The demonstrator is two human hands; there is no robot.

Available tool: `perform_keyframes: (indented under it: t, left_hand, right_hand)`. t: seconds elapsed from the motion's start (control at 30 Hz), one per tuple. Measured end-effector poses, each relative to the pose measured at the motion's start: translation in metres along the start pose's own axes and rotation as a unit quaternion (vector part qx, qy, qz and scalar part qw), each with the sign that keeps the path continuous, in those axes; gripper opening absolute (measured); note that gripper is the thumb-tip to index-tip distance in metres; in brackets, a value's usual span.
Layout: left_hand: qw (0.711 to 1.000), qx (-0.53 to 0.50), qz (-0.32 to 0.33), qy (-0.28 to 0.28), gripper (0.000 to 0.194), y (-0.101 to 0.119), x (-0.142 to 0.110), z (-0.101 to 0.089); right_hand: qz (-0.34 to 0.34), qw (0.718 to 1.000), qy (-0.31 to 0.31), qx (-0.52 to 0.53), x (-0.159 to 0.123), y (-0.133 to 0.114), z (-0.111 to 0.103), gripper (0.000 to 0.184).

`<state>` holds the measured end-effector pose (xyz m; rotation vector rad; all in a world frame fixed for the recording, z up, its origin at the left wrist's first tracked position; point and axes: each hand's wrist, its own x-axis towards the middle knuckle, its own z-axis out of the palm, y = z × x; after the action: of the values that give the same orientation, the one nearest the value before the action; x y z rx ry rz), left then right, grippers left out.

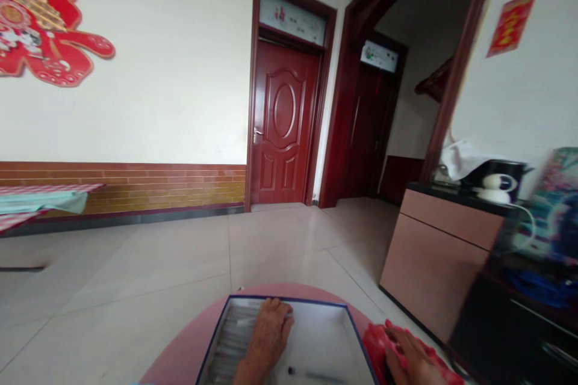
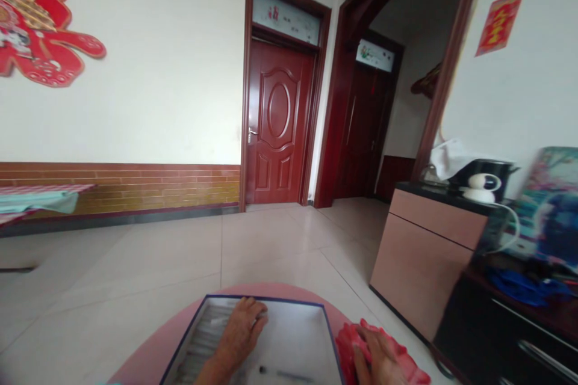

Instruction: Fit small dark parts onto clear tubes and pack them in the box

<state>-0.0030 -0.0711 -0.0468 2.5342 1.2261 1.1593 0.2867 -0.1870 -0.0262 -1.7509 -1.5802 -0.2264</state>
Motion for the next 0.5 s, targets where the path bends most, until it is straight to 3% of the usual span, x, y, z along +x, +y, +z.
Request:
perform_keyframes:
  t: [0.13, 0.27, 0.37, 0.5]
  left_hand:
    - [1.0, 0.014, 0.0, -0.005, 0.022, -0.002, -0.002, 0.001]
    - [0.998, 0.062, -0.017, -0.02, 0.023, 0.001, 0.0, -0.004]
    - [0.995, 0.096, -0.025, -0.007, 0.021, 0.003, 0.002, -0.006]
    - [0.993, 0.111, -0.028, -0.01, 0.019, 0.005, 0.004, -0.007]
  right_hand:
    - [-0.024, 0.992, -0.052, 0.116, 0.019, -0.07, 0.035, 0.027]
    - [0.016, 0.973, -0.11, 0.2, 0.036, -0.129, 0.082, 0.025]
    - [0.061, 0.964, -0.136, 0.221, 0.04, -0.145, 0.104, 0.029]
    - [0.105, 0.933, -0.17, 0.298, 0.037, -0.143, 0.112, 0.03]
